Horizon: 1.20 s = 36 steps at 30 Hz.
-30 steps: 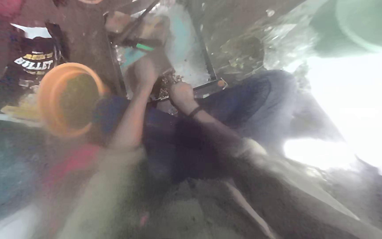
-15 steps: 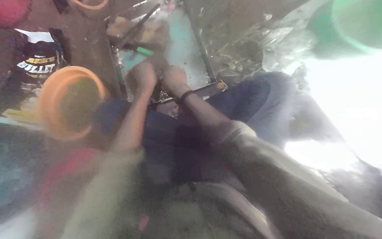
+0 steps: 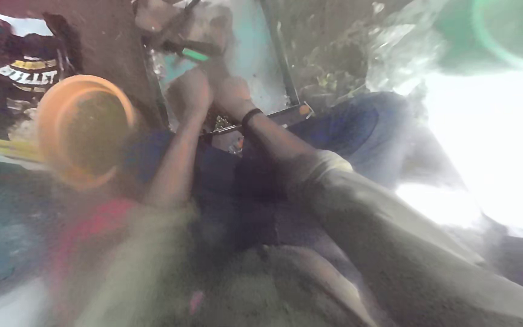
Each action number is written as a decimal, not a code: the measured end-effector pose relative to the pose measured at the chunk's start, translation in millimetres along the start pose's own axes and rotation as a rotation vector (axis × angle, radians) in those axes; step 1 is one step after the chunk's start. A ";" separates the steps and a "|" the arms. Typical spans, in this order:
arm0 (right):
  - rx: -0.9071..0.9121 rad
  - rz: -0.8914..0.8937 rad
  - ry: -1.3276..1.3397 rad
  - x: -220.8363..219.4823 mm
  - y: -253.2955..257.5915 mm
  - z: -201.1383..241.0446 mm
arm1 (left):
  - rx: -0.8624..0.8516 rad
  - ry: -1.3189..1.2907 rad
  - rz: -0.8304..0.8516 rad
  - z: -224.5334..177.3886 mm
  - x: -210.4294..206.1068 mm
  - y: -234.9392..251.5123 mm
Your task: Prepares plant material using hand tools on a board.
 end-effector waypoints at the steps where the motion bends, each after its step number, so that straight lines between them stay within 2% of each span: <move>1: 0.005 0.010 -0.018 -1.0 0.2 -0.5 | 0.007 -0.011 -0.006 0.4 -0.4 -1.2; 5: -0.010 0.018 -0.083 -7.0 -12.5 -3.0 | 0.022 -0.013 -0.033 3.2 2.2 -4.9; 9: -0.082 0.056 -0.082 -21.5 -46.0 -23.9 | -0.022 -0.021 -0.012 0.8 3.1 -7.1; 12: -0.101 0.125 -0.112 -18.1 -63.5 -39.6 | -0.063 -0.056 -0.039 0.4 1.7 -4.9; 15: -0.103 0.107 -0.079 -4.6 -67.5 -41.0 | -0.060 -0.098 -0.065 6.6 -2.4 -1.2; 21: -0.113 0.061 0.026 6.1 -34.7 -21.9 | -0.013 -0.126 -0.064 14.1 -1.2 -2.0; 25: -0.054 0.040 0.020 5.8 -21.8 -12.6 | -0.016 -0.127 -0.064 15.6 -3.3 -5.0; 32: -0.010 0.019 -0.008 -0.8 -11.1 -2.6 | 0.032 -0.076 -0.048 7.7 1.0 -8.4; 36: -0.029 0.035 -0.001 -1.7 -8.2 1.1 | -0.009 -0.069 -0.054 10.7 -4.4 0.6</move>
Point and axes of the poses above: each hand's wrist, its own y-axis towards the middle knuckle, its own x-axis out of the back of the hand, z = x × y, the point moved 7 cm from there along y, towards the middle knuckle, and after that the axes turned 10 degrees about -x, right-handed, at the moved point
